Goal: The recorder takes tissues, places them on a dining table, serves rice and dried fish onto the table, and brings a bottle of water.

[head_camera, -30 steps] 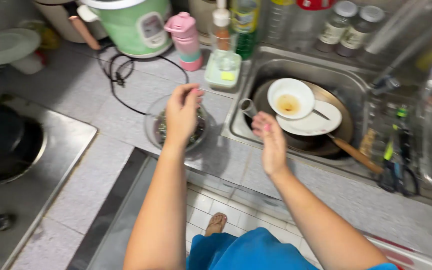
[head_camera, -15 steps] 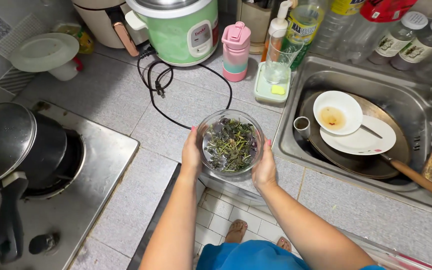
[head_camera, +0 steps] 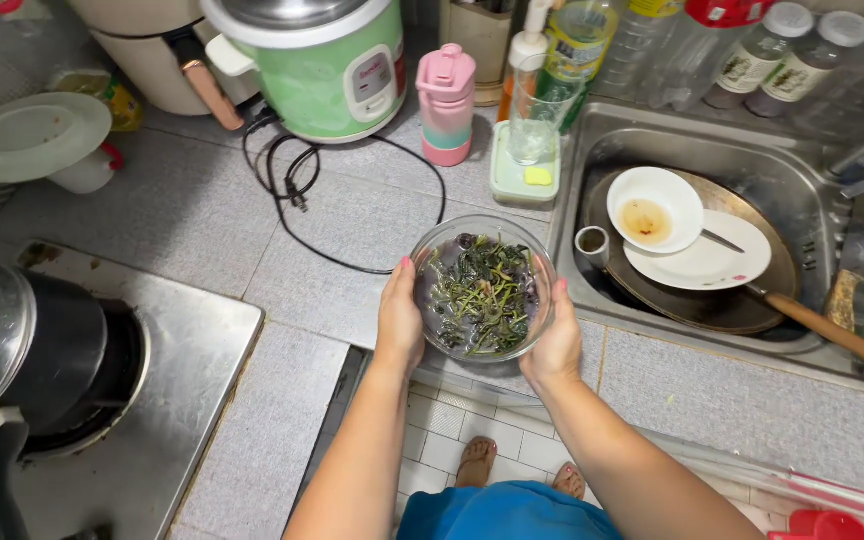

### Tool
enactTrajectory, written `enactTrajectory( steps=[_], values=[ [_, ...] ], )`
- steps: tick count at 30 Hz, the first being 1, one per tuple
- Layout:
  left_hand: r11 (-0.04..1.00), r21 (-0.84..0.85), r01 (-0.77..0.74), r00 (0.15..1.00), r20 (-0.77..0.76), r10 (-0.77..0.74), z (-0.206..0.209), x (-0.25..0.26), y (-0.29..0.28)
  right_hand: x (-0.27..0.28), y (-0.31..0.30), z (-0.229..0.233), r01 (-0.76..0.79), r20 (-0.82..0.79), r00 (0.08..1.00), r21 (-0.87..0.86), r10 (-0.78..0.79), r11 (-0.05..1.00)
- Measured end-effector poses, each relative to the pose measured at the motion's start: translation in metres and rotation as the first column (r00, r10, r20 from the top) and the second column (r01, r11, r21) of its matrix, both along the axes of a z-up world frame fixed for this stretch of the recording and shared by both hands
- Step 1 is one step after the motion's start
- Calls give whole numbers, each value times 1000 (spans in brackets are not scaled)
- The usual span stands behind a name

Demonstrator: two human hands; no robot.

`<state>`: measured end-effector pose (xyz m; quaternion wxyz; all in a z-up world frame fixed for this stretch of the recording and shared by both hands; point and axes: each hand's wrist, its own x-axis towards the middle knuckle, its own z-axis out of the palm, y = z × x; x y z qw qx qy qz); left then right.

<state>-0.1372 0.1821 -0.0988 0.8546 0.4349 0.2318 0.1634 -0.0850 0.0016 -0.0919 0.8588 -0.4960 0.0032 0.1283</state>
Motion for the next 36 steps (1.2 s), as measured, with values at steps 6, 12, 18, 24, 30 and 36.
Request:
enactTrajectory(
  steps=[6, 12, 18, 24, 30, 36],
  values=[
    [989, 50, 140, 988, 59, -143, 46, 26, -62, 0, -67, 50, 187, 63, 980, 17, -188, 982],
    [935, 20, 355, 928, 110, -355, 90, 58, -173, -14, -178, 98, 391, 83, 913, 91, -399, 916],
    [776, 6, 631, 763, 178, -622, 113, 63, -337, -64, -325, 124, 644, 61, 754, 127, -654, 755],
    [569, 9, 823, 561, 145, -815, 121, 33, -537, -136, -497, 139, 851, 55, 513, 91, -856, 516],
    [393, 86, 916, 379, 140, -915, 116, -17, -727, -222, -654, 145, 951, 73, 299, 52, -951, 303],
    [173, 53, 984, 165, 123, -979, 133, -53, -901, -279, -796, 155, 989, 10, 119, 84, -993, 120]
  ],
)
